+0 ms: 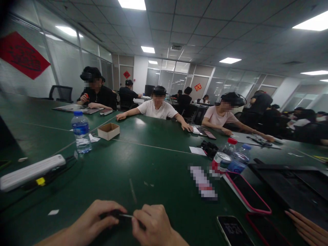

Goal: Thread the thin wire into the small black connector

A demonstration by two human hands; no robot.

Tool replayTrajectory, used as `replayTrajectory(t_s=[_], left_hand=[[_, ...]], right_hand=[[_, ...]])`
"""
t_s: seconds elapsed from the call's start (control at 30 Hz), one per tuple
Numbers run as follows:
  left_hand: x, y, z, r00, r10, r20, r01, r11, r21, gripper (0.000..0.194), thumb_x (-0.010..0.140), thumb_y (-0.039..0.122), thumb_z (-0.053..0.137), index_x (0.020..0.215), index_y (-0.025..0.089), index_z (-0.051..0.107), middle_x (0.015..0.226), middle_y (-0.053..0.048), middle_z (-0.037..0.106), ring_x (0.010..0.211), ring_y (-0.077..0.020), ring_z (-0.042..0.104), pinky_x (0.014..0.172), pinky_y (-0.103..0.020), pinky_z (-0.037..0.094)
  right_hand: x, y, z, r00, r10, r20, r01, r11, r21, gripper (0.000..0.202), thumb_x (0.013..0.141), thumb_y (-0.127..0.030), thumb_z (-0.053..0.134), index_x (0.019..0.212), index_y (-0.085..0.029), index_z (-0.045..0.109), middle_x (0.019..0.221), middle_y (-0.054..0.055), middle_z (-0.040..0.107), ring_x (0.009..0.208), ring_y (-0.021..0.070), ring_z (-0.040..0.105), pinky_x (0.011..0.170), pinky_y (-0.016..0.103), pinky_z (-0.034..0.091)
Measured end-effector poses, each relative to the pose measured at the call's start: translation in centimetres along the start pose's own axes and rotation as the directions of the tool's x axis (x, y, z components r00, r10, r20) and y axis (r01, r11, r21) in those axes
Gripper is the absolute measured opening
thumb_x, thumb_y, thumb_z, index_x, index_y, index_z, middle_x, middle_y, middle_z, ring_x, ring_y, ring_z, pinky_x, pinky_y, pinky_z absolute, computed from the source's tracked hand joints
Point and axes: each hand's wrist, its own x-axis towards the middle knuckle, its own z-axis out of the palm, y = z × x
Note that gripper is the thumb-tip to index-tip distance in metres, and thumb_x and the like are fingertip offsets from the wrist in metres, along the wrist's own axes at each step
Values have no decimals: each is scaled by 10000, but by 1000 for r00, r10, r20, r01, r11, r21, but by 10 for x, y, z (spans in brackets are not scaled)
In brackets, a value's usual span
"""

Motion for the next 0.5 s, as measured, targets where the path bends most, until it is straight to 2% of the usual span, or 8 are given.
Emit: replayTrajectory(t_s=[0.2,0.37,0.43,0.5], left_hand=[[6,-5,1,988,-139,-64,120,963,-239,394,876,491,507,1086,175,614,827,-29,603,608,-114,511,555,-208,414],[6,-11,4,985,-151,-79,116,932,-343,512,868,537,502,1293,266,413,884,-27,564,674,-138,497,600,-239,419],[6,-10,5,984,-157,-78,113,907,-405,525,853,554,521,1274,277,374,861,-13,541,674,-132,478,593,-226,402],[5,-10,5,983,-171,-66,124,886,-447,479,845,586,512,1187,266,408,813,8,508,636,-113,439,562,-204,371]], right_hand=[[-4,8,11,997,-37,-71,37,999,-7,164,827,-177,441,763,-175,591,576,-3,564,461,89,466,459,203,318],[-4,16,17,996,22,-81,-22,1000,3,171,826,-169,426,791,-180,593,614,5,588,477,94,513,458,187,342],[-4,17,17,995,58,-84,-59,998,-7,173,828,-167,422,820,-182,595,634,8,596,491,94,529,461,180,351],[-4,18,18,994,78,-82,-80,997,-16,170,829,-163,427,844,-183,595,659,11,605,502,92,541,464,171,360]])
